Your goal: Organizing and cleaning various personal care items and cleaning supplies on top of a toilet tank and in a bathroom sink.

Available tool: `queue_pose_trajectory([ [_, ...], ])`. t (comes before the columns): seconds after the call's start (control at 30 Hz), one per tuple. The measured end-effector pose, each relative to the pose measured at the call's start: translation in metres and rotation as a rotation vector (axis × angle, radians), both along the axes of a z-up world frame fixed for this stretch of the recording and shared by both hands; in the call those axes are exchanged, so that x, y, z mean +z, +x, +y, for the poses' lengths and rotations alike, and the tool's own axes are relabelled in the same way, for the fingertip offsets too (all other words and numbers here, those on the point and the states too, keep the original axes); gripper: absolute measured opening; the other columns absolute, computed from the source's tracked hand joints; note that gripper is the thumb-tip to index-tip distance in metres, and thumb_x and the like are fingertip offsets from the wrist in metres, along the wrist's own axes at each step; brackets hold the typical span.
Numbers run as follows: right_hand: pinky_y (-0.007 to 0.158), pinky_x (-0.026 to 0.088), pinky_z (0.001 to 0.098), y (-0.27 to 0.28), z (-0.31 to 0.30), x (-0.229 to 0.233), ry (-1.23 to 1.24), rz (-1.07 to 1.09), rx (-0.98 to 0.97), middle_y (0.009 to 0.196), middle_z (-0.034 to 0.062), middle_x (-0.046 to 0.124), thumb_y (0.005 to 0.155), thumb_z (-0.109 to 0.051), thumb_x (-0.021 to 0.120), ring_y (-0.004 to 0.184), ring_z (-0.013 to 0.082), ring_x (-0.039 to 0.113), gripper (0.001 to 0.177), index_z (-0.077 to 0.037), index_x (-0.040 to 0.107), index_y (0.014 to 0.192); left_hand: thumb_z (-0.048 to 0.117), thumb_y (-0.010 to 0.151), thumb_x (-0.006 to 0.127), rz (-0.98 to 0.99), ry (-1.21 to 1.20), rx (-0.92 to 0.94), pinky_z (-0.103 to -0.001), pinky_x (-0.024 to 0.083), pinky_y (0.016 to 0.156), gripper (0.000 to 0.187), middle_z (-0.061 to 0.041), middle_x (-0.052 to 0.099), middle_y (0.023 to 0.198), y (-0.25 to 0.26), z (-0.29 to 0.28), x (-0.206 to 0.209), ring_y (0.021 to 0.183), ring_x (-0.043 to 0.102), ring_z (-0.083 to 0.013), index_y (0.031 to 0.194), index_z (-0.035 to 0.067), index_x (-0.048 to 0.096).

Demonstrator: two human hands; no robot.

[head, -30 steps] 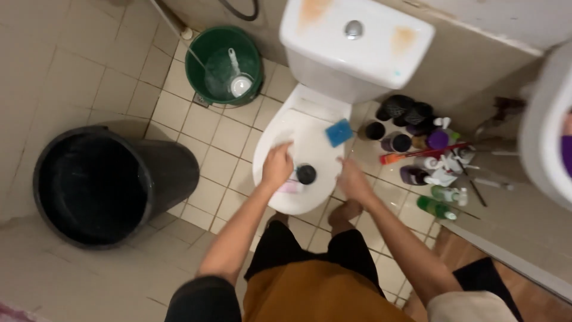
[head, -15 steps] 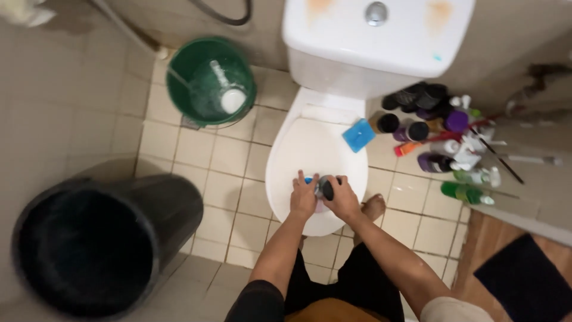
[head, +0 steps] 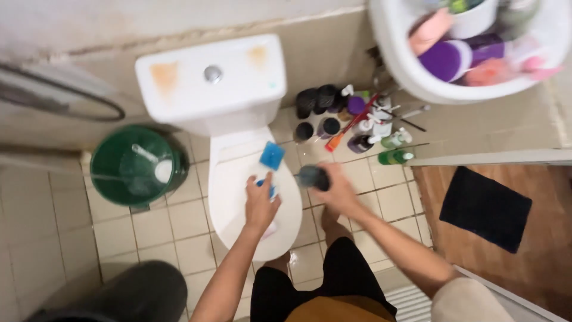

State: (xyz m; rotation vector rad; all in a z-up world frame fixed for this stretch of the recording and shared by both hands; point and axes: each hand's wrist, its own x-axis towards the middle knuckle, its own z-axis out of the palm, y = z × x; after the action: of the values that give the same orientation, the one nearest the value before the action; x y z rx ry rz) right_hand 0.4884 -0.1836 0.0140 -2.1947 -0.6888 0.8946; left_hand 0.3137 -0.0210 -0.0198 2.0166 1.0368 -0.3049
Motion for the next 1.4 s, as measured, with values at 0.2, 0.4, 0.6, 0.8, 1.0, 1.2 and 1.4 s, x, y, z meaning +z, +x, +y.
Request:
queue_pose_trajectory([
  [0.2,0.105,0.044,0.0540,0.155,-0.078,0.146,0.266,-0.676,-0.141,0.120,0.0196,0.052,0.072,-0.015,0.091,0.118,0.0451,0.055,0.071,-0.003,0.056,0.133,0.041,0.080,0.071,-0.824,0.680,-0.164,-0.036,0.054,0.095,0.075,-0.015,0.057,0.126,0.179,-0.073,0.072,0.115,0.063,-0.0303,0.151,0.026,0.053],
  [0.4,0.103,0.047,0.0563,0.311,-0.126,0.170,0.257,-1.136,-0.204,0.127,0.0168,0.040,0.071,0.002,0.092,0.122,0.0473,0.052,0.078,-0.004,0.049,0.137,0.043,0.081,0.080,-1.044,0.535,-0.260,-0.045,0.053,0.095,0.073,-0.011,0.055,0.124,0.366,-0.136,0.143,0.111,0.060,-0.0313,0.143,0.016,0.053],
  [0.6,0.097,0.052,0.0532,0.401,-0.147,0.104,0.254,-1.477,-0.125,0.123,0.0230,0.055,0.066,-0.014,0.093,0.115,0.0450,0.060,0.072,-0.006,0.060,0.129,0.034,0.074,0.084,-0.936,0.484,-0.202,-0.052,0.051,0.096,0.073,-0.012,0.059,0.129,0.469,-0.166,0.128,0.120,0.057,-0.0373,0.139,0.017,0.055],
  [0.8,0.103,0.045,0.0573,0.410,-0.154,0.080,0.357,-1.362,-0.096,0.135,0.0237,0.049,0.073,-0.013,0.088,0.127,0.0470,0.051,0.072,-0.004,0.053,0.135,0.019,0.074,0.089,-1.017,0.587,-0.194,-0.044,0.041,0.113,0.069,-0.020,0.064,0.128,0.493,-0.166,0.131,0.128,0.059,-0.0328,0.132,0.003,0.055],
  [1.0,0.109,0.028,0.0581,0.403,-0.154,0.087,0.206,-1.472,-0.123,0.142,0.0233,0.057,0.083,-0.039,0.079,0.136,0.0445,0.050,0.062,-0.009,0.066,0.136,0.026,0.080,0.084,-0.903,0.659,-0.254,-0.054,0.052,0.096,0.051,-0.025,0.051,0.142,0.511,-0.168,0.106,0.121,0.057,-0.0435,0.114,0.005,0.053],
  [1.2,0.116,0.001,0.0639,0.393,-0.162,0.069,0.218,-1.381,-0.093,0.159,0.0220,0.050,0.093,-0.042,0.064,0.151,0.0395,0.037,0.070,-0.007,0.056,0.154,0.028,0.077,0.076,-0.881,0.638,-0.269,-0.057,0.050,0.094,0.043,-0.027,0.049,0.142,0.494,-0.169,0.124,0.124,0.055,-0.0471,0.107,0.007,0.053],
  [1.4,0.108,0.001,0.0767,0.399,-0.162,0.058,0.226,-1.386,-0.071,0.159,0.0321,0.044,0.090,-0.048,0.068,0.149,0.0499,0.032,0.082,0.001,0.055,0.154,0.033,0.075,0.078,-0.890,0.702,-0.230,-0.056,0.048,0.101,0.058,-0.029,0.048,0.141,0.487,-0.163,0.115,0.127,0.054,-0.0477,0.122,0.004,0.059],
])
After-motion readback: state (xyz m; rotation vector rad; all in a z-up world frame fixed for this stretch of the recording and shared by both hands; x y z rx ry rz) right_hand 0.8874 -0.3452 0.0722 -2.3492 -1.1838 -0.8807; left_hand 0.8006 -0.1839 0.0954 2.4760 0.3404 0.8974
